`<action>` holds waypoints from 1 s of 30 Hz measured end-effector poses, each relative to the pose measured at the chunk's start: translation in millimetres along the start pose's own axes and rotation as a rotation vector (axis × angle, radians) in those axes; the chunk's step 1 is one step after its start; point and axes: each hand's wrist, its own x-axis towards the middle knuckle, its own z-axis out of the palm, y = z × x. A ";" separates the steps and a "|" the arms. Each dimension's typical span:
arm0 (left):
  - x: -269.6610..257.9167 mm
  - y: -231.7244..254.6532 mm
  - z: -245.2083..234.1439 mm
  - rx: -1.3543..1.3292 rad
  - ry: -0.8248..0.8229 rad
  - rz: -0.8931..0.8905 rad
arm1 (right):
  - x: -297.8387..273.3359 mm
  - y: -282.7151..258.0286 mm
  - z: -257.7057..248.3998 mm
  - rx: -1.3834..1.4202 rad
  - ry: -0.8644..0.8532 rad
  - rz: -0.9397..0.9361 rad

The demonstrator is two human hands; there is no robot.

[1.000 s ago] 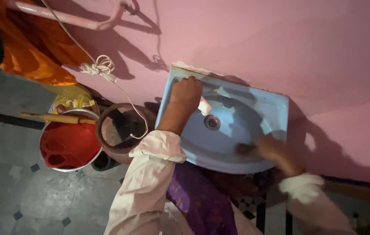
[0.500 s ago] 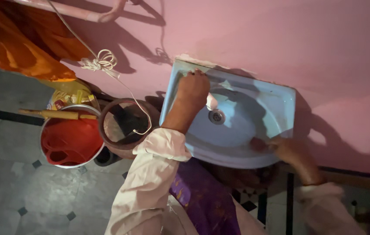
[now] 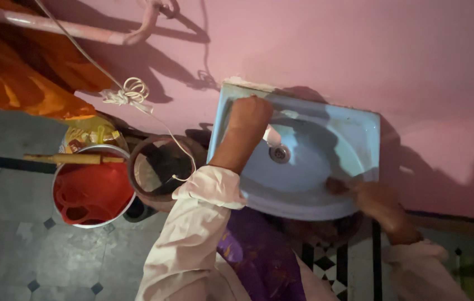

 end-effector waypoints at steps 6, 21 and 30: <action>11.5 17.8 -3.2 0.075 0.007 -0.071 | 18.7 -26.7 41.0 -0.043 -0.128 -0.338; 9.4 23.6 9.9 0.164 0.137 -0.151 | 0.9 -4.3 12.4 -0.330 -0.105 -0.166; 6.5 21.6 20.1 0.106 0.189 -0.187 | 76.1 6.4 -15.0 -0.442 0.379 -0.260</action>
